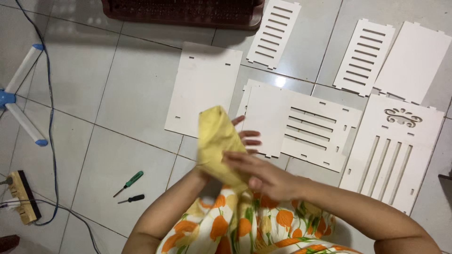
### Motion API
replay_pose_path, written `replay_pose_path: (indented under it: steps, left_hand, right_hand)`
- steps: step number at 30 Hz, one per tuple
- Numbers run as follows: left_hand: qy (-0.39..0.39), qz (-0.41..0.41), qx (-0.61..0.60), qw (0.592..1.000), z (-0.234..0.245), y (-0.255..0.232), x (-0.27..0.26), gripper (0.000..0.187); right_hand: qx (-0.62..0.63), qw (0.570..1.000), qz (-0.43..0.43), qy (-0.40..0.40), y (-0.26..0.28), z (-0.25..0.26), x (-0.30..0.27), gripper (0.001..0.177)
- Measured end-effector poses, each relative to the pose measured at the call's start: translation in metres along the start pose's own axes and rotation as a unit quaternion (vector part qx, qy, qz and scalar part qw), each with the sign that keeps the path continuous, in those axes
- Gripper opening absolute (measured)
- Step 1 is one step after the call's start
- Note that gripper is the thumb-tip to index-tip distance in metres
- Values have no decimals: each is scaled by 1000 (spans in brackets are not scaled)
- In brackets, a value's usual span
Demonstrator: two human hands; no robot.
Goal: The person disassembles a white wooden box-like furniture piece, wipes the parts with a yellow cloth, and then reassembles it on the floor.
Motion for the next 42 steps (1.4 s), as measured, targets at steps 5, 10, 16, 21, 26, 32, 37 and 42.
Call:
replay_pose_path:
  steps: [5,10,16,21,26,32,37,42]
  left_hand:
    - [20,26,-165,986,-27,5,-4,65]
    - [12,5,-213,977,-41,-5,-5,59]
    - [12,12,-220,975,-47,-5,-3,54]
    - [23,29,-206,978,-55,1,-3,51]
    - [85,110,-221,965,-65,48,-32,49]
    - [-128,35,-133,982,73,48,-69,48]
    - [-458,-69,148,874,233,-45,-137,54]
    - [-655,8,399,642,270,-108,-220,73]
  right_hand:
    - [388,919,-28,-56,51,43,10,89]
    - [582,806,-58,-95,70,68,15,93]
    - [620,781,-53,-50,78,64,19,96]
    - [414,908,-14,-70,75,52,20,93]
    - [-277,950,85,-117,71,-20,41,90]
    - [-154,986,-22,-57,-3,-9,38,82]
    - [39,907,-344,-240,-123,46,6,64]
    - [-165,845,-380,-340,-197,86,-33,81]
Point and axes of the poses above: each hand's wrist, its own x-axis towards the middle knuckle, its own z-axis out of the back of the hand, y = z × x, the point moved 6 cm from there along x, towards the middle knuckle, and after that the axes turned 10 degrees about -z, right-handed, at the moved point
